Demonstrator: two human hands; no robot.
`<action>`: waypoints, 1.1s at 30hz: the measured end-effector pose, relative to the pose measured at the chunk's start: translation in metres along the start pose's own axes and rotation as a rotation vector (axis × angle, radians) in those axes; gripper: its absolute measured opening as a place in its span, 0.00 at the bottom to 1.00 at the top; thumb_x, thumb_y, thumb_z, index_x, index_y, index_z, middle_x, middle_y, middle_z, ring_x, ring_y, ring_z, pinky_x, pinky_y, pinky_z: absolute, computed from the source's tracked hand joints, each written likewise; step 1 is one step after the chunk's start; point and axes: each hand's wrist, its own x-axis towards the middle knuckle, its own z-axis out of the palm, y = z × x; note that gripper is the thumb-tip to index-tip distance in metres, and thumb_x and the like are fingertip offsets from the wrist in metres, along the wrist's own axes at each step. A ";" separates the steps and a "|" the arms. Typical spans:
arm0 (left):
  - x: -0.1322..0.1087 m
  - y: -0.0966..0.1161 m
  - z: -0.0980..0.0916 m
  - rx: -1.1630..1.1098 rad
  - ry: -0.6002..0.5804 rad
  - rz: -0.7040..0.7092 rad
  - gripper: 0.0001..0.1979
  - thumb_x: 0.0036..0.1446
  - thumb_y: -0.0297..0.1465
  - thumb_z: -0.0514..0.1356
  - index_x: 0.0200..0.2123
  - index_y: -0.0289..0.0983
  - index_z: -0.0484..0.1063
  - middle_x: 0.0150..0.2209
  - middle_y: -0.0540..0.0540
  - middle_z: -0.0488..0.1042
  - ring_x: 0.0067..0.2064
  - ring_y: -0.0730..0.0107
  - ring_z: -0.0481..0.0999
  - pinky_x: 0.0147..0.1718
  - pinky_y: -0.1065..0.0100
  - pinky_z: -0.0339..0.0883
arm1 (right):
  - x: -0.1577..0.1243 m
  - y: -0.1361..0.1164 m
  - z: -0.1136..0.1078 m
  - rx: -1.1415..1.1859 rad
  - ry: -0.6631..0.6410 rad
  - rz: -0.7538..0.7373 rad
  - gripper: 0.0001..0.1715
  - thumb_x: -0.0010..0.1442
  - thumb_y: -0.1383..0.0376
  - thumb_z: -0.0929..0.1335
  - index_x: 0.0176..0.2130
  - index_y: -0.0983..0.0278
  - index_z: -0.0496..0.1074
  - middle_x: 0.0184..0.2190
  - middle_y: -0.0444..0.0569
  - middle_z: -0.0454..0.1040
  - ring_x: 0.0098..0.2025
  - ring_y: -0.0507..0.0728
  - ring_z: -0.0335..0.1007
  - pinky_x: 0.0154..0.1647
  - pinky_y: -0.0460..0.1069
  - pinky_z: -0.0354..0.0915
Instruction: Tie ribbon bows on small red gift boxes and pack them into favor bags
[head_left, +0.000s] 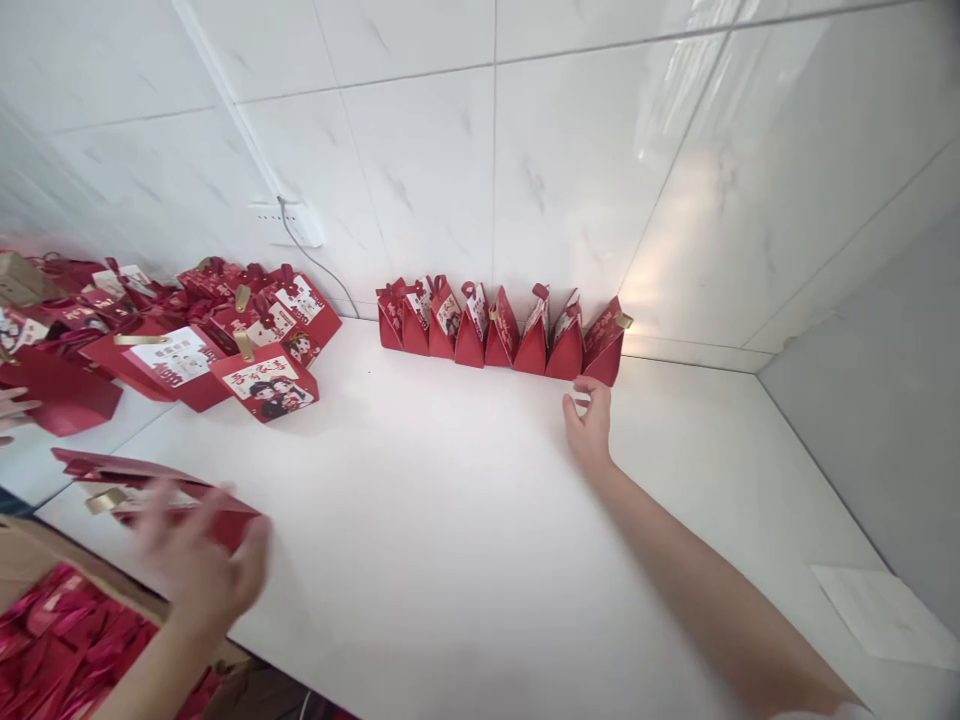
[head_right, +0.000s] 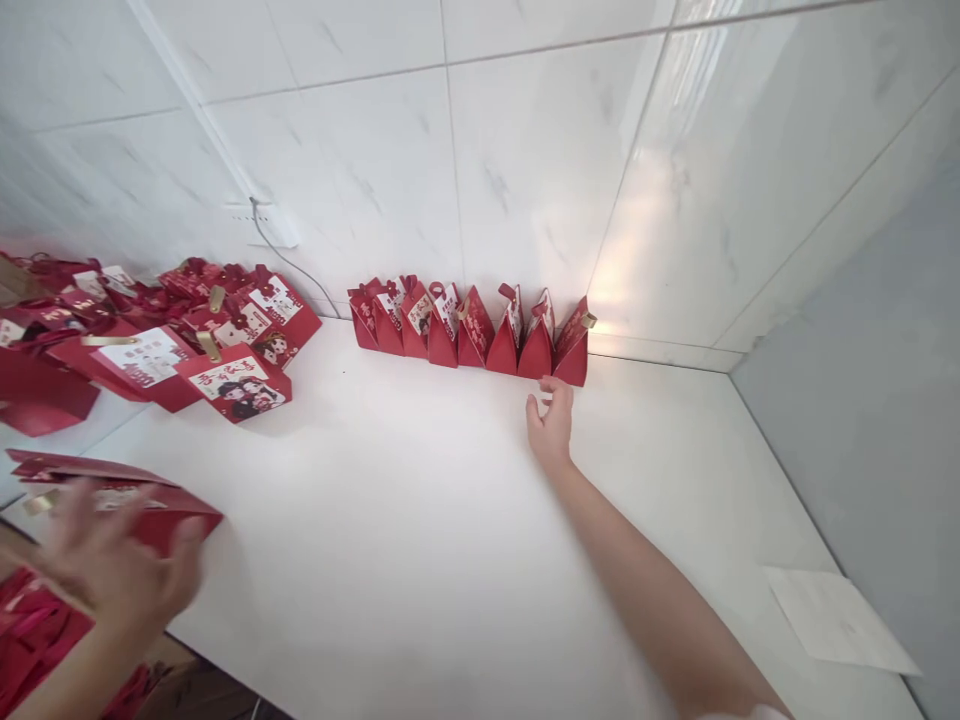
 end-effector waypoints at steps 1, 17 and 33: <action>0.006 0.014 0.025 -0.015 0.024 0.190 0.23 0.59 0.38 0.58 0.57 0.39 0.66 0.61 0.39 0.61 0.68 0.42 0.53 0.63 0.40 0.51 | 0.008 0.002 0.001 -0.015 0.075 -0.006 0.22 0.61 0.59 0.62 0.53 0.60 0.56 0.63 0.59 0.55 0.64 0.61 0.54 0.59 0.57 0.60; 0.058 0.194 0.234 -0.359 -0.548 0.456 0.24 0.65 0.42 0.50 0.60 0.35 0.61 0.67 0.32 0.53 0.68 0.48 0.54 0.65 0.44 0.49 | 0.084 0.016 0.013 -0.206 0.605 0.336 0.38 0.61 0.52 0.62 0.62 0.66 0.47 0.63 0.72 0.48 0.68 0.76 0.42 0.62 0.72 0.48; 0.058 0.182 0.229 -0.317 -0.633 0.556 0.24 0.66 0.42 0.48 0.63 0.41 0.59 0.68 0.41 0.55 0.70 0.56 0.51 0.68 0.49 0.44 | 0.104 0.046 -0.005 -0.150 0.661 0.184 0.38 0.53 0.58 0.69 0.58 0.69 0.56 0.56 0.67 0.61 0.61 0.70 0.56 0.63 0.67 0.53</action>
